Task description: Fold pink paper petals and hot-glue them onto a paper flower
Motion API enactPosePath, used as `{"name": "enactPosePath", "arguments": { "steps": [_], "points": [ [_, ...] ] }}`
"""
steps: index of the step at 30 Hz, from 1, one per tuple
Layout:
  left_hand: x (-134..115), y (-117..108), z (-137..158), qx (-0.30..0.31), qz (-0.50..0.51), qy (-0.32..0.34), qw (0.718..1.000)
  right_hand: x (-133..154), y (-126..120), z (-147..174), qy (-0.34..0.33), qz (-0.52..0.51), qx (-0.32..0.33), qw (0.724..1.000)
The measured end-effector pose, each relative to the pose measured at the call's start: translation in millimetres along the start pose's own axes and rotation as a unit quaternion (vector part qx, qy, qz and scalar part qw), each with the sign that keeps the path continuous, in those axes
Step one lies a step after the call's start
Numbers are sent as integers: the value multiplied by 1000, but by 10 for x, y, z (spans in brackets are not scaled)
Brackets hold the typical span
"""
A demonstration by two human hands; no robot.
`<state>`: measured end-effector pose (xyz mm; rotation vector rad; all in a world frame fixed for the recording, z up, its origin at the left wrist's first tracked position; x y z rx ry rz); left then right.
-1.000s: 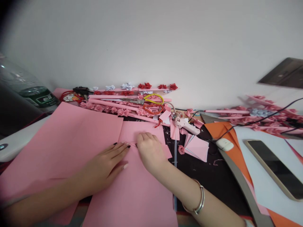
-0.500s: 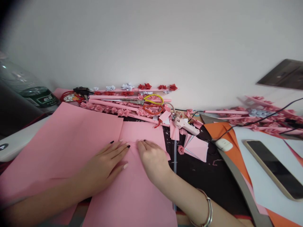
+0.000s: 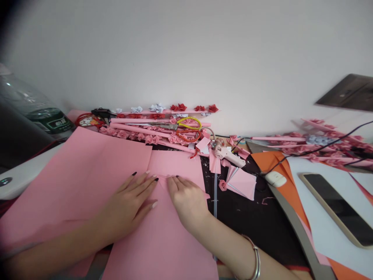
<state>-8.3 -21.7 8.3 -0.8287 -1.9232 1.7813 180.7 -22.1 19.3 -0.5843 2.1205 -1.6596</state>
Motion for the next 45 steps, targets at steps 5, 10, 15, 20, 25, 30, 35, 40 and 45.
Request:
{"name": "enactPosePath", "arguments": {
  "steps": [5,10,15,20,25,30,35,40,45],
  "points": [
    [-6,4,12,-19,-8,6,1000,4,-1,2,5,-4,-1,1000],
    [-13,-2,1,-9,-14,2,1000,7,-5,0,3,-4,4,1000],
    [-11,-26,-19,3,-13,9,1000,6,-17,-7,-3,-2,-7,1000],
    [-8,-68,-37,26,-17,10,999,16,-18,14,-10,9,-9,1000],
    [-43,-76,-67,1,-20,-4,1000,31,25,54,-17,21,-25,999],
    [-62,-56,-140,5,-28,57,998,44,45,68,-26,30,-49,998],
    [-22,-31,-171,52,-24,93,994,58,57,68,-30,40,-44,998],
    [19,-17,-142,62,-33,97,993,59,43,95,-15,52,-33,998],
    [37,-34,-137,63,-21,95,993,41,18,130,-5,36,-27,999]
  ]
}}
Point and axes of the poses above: each hand's wrist, its own z-axis away from the middle knuckle, its own y-axis out of the palm, x = y × z, the point moved 1 cm from there along -z, towards the middle knuckle, and after that the axes turned 6 degrees about x, right-handed, at the moved point
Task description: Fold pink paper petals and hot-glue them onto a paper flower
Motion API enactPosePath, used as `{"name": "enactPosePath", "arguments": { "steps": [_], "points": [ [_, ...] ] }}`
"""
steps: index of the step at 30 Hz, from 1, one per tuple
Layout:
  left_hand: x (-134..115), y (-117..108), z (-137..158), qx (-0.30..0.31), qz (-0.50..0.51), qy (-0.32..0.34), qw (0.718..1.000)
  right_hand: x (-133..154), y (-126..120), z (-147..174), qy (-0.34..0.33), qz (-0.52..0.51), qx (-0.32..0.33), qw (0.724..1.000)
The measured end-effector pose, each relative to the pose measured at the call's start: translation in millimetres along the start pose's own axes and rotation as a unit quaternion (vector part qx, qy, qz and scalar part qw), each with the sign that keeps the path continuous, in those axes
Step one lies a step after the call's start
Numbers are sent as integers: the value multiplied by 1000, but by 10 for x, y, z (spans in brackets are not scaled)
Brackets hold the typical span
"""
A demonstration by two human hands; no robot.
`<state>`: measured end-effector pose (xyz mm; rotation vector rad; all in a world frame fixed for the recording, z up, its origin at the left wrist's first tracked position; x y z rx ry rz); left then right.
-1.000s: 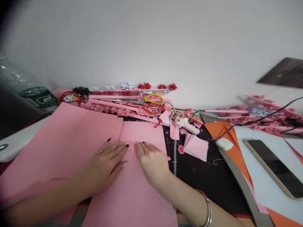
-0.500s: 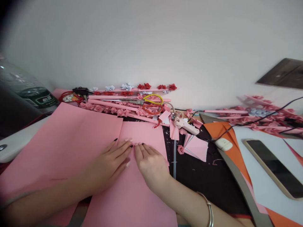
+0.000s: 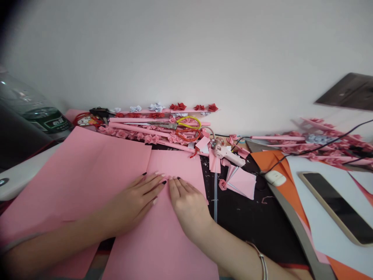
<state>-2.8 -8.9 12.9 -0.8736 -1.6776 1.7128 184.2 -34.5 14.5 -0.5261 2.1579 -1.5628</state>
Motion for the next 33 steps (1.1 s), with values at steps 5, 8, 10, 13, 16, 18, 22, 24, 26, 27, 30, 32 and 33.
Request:
{"name": "enactPosePath", "arguments": {
  "steps": [5,8,10,13,16,18,22,24,26,27,30,32,33],
  "points": [
    [16,8,-12,-6,1,21,1000,4,8,22,-12,-1,-11,1000],
    [33,33,-12,-8,-1,26,1000,17,9,45,-17,3,7,1000],
    [45,49,-10,-6,-3,33,999,24,6,61,-21,3,19,1000],
    [68,48,-7,-10,1,38,999,28,5,82,-29,-2,27,999],
    [99,11,-8,-15,18,53,998,26,10,99,-36,-10,26,999],
    [119,-22,-12,-11,30,68,997,26,14,112,-35,-16,28,999],
    [148,-65,-25,2,39,79,996,30,14,139,-31,-18,31,999],
    [159,-79,-30,1,43,80,996,32,12,151,-33,-20,30,999],
    [171,-96,-30,-2,48,85,995,34,12,158,-34,-24,28,999],
    [177,-106,-30,-2,51,88,995,35,11,160,-34,-27,27,999],
    [196,-133,-32,10,63,89,994,40,11,161,-26,-36,26,999],
    [200,-136,-42,21,71,76,994,44,11,159,-15,-37,24,999],
    [198,-132,-49,23,73,70,995,44,12,158,-9,-37,23,999]
  ]
}}
Point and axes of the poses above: each hand's wrist, its own z-axis away from the middle knuckle, its own y-axis out of the palm, x = y × z, the point moved 1 cm from there along -z, towards the middle knuckle, and after that the axes turned 6 degrees about x, right-handed, at the moved point
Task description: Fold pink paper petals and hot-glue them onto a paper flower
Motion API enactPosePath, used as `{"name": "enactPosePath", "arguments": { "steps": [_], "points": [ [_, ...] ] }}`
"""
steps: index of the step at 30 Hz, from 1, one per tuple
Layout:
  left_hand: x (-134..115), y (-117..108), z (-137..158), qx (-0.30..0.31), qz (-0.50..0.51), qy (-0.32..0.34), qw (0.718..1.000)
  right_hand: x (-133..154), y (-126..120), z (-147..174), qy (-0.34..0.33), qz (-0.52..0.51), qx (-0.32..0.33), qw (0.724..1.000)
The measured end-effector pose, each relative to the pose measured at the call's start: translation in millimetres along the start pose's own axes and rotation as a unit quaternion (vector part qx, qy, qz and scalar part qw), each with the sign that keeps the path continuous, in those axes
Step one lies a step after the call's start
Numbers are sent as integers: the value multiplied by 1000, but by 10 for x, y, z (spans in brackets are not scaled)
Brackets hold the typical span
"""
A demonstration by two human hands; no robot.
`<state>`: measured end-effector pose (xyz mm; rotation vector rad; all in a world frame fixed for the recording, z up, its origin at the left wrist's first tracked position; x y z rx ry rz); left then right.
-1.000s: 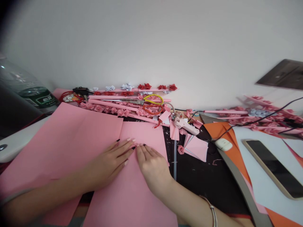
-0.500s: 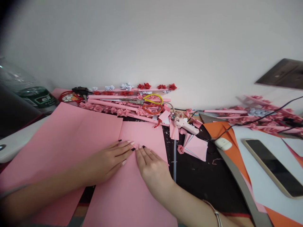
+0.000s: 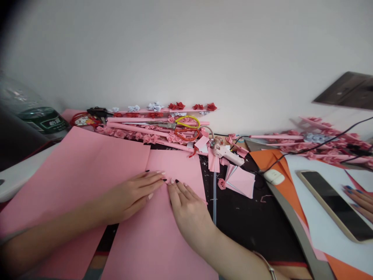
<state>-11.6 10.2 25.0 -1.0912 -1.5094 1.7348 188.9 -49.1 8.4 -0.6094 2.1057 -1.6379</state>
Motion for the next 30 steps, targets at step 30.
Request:
{"name": "enactPosePath", "arguments": {
  "steps": [30],
  "points": [
    [-80,83,-21,14,-1,-32,999,34,-52,85,45,32,54,997]
  ]
}}
Point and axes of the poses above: each hand's wrist, its own z-axis away from the middle knuckle, its own y-axis out of the palm, x = y × z, the point moved 1 cm from there along -z, towards the middle knuckle, and after that the axes turned 6 degrees about x, right-handed, at the moved point
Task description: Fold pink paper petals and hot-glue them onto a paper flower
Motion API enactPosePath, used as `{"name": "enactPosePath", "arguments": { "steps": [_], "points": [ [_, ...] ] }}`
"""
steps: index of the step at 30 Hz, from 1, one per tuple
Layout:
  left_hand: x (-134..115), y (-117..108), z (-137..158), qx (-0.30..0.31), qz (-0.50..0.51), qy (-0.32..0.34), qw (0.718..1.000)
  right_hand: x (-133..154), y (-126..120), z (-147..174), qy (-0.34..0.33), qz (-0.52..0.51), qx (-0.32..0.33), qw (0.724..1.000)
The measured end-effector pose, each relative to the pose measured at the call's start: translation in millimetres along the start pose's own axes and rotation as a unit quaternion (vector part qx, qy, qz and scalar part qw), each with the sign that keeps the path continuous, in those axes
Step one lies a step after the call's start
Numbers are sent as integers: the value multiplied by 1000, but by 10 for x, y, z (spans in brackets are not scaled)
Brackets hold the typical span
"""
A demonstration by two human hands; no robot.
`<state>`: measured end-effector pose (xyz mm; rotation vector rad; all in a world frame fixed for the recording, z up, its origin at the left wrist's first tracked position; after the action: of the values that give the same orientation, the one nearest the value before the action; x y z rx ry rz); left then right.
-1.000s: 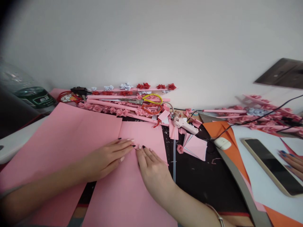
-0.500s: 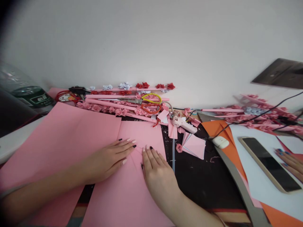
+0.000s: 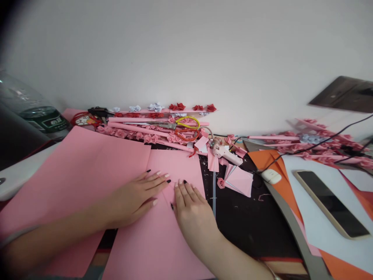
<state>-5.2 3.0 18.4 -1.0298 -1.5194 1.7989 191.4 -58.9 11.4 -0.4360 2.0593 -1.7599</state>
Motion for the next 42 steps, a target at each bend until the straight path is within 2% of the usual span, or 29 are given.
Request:
{"name": "enactPosePath", "arguments": {
  "steps": [7,13,17,22,31,37,42],
  "points": [
    [-29,-15,-1,25,-4,-23,999,108,16,-185,10,-19,1,1000],
    [-68,44,1,-17,3,-50,999,163,22,-241,28,-22,-1,999],
    [-97,47,0,-31,2,-63,998,140,12,-180,51,-13,-15,999],
    [-92,-12,27,-19,-13,-88,996,35,-13,19,76,14,-28,997],
    [-6,-53,111,-26,-40,-114,992,-74,-73,298,83,86,-45,992],
    [0,-61,130,-33,-48,-128,990,-181,-105,297,57,95,-32,993],
    [-18,-81,108,-33,-35,-142,989,-263,-209,170,71,25,-6,997]
  ]
}}
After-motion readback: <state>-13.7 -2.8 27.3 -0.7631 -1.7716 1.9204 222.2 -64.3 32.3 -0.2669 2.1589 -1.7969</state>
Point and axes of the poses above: each hand's wrist, its own z-axis away from the middle knuckle, its own y-axis out of the palm, x = y × z, the point moved 1 cm from there along -z, towards the middle knuckle, and after that the axes turned 6 degrees about x, right-handed, at the moved point
